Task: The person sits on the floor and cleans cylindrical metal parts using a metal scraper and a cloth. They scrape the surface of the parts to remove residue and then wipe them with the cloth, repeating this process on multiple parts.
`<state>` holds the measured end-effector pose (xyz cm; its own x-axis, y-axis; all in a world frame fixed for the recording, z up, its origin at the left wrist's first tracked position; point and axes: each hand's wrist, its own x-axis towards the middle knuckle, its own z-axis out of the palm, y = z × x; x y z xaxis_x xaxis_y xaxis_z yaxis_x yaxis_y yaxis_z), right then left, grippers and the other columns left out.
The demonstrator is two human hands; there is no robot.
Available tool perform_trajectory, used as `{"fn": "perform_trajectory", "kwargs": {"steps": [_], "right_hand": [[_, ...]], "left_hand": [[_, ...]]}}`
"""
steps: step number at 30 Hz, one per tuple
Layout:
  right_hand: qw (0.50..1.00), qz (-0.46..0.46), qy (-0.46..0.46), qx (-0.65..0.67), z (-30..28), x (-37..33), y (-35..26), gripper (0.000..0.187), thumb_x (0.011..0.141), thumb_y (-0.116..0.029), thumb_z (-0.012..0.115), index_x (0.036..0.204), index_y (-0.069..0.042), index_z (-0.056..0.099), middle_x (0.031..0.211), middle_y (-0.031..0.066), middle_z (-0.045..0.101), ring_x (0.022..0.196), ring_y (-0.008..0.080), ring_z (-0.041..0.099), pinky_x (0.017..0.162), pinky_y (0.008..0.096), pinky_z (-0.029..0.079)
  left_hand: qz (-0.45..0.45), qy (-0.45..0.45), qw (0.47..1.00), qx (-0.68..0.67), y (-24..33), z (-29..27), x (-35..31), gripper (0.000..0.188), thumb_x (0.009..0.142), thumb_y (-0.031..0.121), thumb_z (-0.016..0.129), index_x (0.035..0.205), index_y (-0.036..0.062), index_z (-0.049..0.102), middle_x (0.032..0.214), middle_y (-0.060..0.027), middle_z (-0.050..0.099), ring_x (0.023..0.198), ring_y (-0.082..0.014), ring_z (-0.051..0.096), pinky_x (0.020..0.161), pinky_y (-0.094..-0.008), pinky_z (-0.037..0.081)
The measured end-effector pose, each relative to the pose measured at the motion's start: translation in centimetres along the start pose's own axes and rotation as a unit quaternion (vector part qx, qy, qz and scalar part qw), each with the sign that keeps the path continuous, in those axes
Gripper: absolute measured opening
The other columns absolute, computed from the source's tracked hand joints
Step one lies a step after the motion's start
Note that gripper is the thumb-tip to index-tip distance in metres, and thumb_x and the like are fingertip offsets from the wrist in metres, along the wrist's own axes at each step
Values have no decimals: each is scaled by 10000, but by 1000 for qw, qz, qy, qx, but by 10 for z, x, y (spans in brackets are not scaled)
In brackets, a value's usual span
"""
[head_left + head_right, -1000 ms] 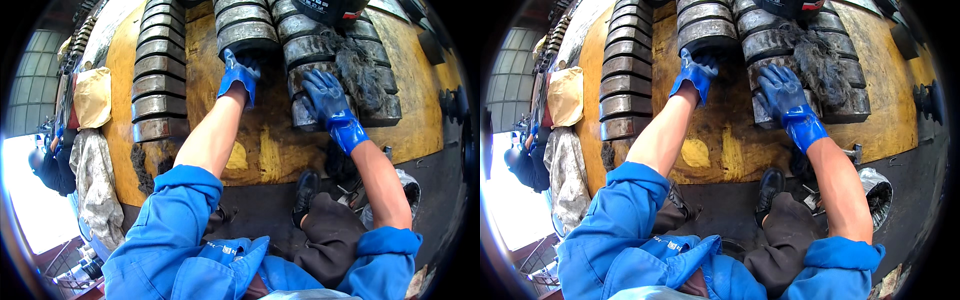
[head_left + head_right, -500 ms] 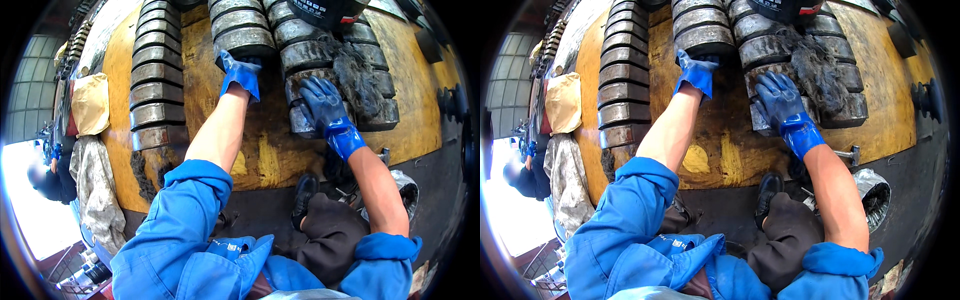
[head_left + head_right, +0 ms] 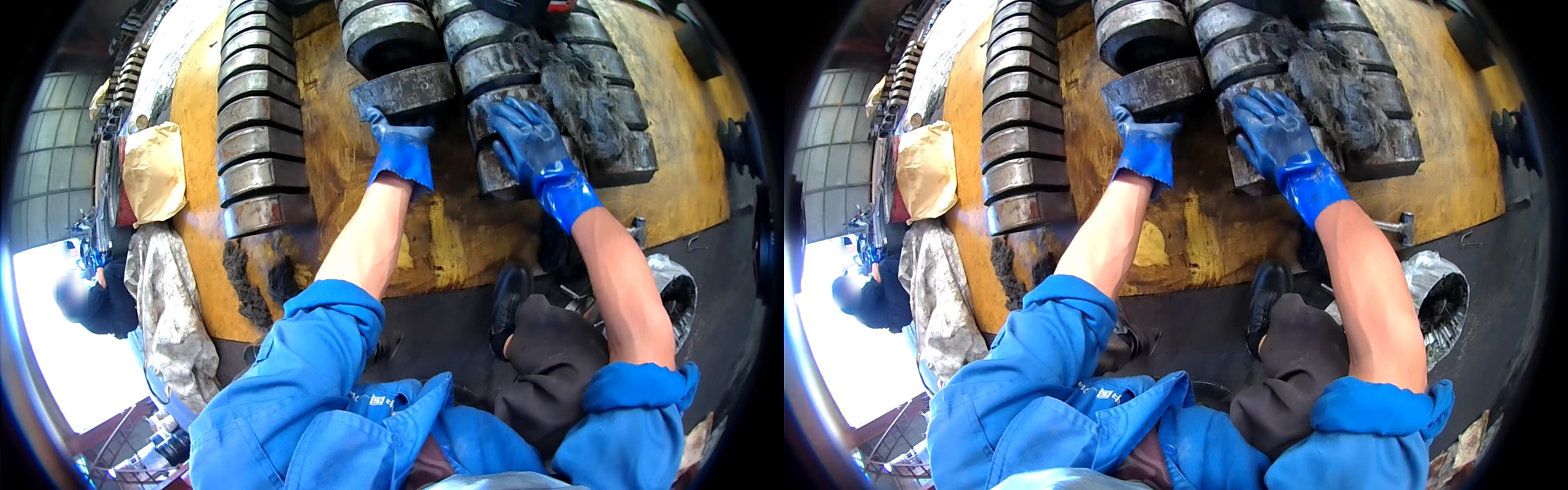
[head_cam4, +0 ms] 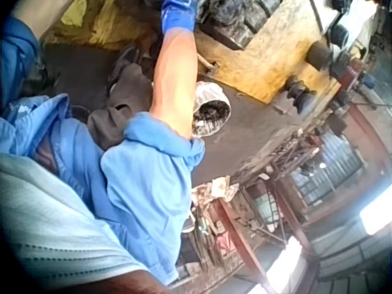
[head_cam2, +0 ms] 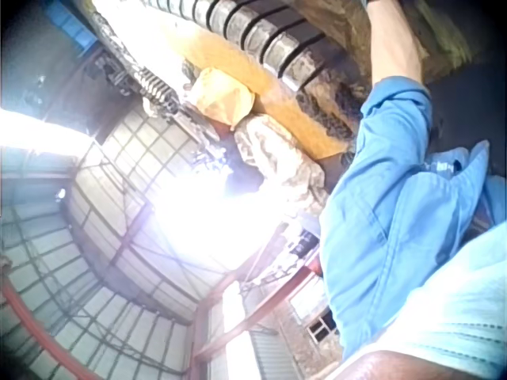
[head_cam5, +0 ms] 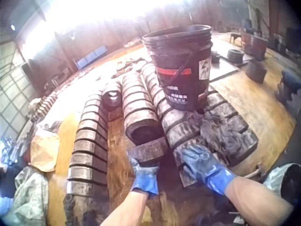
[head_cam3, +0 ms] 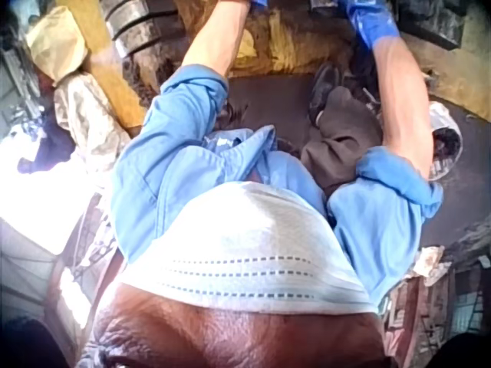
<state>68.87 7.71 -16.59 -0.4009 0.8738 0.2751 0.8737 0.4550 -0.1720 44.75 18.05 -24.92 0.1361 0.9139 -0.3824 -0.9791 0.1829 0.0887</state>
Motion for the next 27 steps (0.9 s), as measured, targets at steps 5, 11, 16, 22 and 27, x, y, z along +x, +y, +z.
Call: {"fn": "perform_trajectory", "kwargs": {"steps": [5,11,16,22,27], "right_hand": [[1000,5,14,-3,13,-3,4,405,908,-253,606,1269,-71,620,1399,101,558,1351,293,461,1162,440,314],[999,-10,28,-36,16,-2,5,351,914,-249,618,1219,-77,649,1382,87,574,1333,263,483,1164,427,323],[998,-16,48,-39,19,-1,5,342,909,-252,626,1204,-83,657,1380,84,575,1323,267,491,1158,424,332],[998,-6,19,-55,18,-3,6,375,929,-255,592,1260,-81,621,1415,92,547,1347,279,466,1168,417,325],[997,-35,57,-35,10,3,-2,373,870,-268,616,1186,-72,652,1287,106,607,1243,279,531,1117,410,365]], "left_hand": [[-10,2,999,44,11,-27,-43,741,921,716,311,1460,234,475,1523,-104,447,1384,-385,407,1104,-673,306],[-23,220,966,136,15,-11,-113,662,932,653,338,1414,237,521,1474,-82,509,1372,-359,435,1116,-658,302],[-68,137,979,134,15,-13,-150,612,950,598,341,1402,232,530,1451,-70,534,1354,-332,462,1122,-614,324],[-96,129,977,142,13,-20,-185,553,971,531,345,1388,224,542,1422,-57,563,1334,-300,493,1129,-562,349],[-75,148,962,216,13,-17,-198,523,977,481,342,1373,213,555,1397,-45,585,1299,-272,533,1121,-483,396]]}}
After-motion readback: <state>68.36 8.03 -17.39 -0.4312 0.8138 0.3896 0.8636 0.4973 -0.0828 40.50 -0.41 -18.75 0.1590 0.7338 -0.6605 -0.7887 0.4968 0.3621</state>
